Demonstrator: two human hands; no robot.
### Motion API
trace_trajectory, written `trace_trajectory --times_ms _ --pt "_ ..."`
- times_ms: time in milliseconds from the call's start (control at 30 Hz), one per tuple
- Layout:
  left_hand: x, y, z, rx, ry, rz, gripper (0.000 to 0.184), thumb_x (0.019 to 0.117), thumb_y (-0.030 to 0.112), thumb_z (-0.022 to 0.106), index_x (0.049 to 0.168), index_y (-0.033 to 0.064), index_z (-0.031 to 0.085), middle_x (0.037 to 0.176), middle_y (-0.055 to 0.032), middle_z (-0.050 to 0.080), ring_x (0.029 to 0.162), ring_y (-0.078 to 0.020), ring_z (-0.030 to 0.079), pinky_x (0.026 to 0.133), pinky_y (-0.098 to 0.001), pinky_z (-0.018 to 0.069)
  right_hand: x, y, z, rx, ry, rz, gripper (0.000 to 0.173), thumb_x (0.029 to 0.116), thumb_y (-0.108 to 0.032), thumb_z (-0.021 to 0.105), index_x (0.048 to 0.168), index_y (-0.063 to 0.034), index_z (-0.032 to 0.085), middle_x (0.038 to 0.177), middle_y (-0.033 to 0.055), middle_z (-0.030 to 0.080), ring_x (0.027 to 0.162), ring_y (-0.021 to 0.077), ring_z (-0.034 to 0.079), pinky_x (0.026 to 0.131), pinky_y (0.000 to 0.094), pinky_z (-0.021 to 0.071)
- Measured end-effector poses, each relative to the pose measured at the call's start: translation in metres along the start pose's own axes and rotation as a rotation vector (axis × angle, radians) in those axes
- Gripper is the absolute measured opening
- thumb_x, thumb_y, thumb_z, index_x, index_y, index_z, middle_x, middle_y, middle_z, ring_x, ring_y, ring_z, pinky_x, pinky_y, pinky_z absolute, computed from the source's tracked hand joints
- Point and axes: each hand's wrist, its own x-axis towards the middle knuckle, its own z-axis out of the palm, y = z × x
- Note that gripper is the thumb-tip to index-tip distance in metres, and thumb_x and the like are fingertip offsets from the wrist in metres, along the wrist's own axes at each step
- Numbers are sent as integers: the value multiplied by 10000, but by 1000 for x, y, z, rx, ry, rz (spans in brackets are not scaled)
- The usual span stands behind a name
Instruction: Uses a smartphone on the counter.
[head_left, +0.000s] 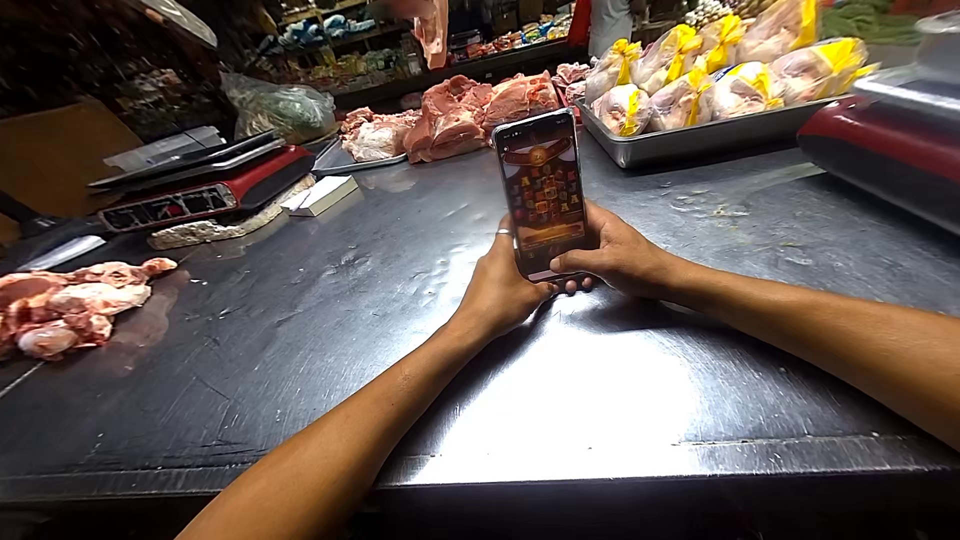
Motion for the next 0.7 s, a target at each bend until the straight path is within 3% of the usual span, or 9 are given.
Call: trace_trajectory --times_ms 200,333,700 --pt "-1 1 0 -1 -4 -5 1018 708 56 920 1521 160 317 1076 -62 735 971 -156 735 870 -407 618 0 1 0 6 0 9 458 913 -1 646 1335 -104 500 997 87 714 643 137 668 454 225 524" --pt "-1 -1 -1 21 1 19 999 711 68 918 1512 160 328 1087 -54 732 989 -147 729 881 -411 614 5 2 -3 18 -11 21 486 878 2 668 1323 -90 496 1027 75 714 708 138 692 511 241 557" --pt "3 0 -1 18 -16 -17 1011 699 91 924 1512 160 327 1086 -36 747 1002 -127 733 921 -388 608 5 3 -3 25 -13 20 466 896 -19 645 1332 -87 496 1036 73 716 757 143 706 541 248 575"
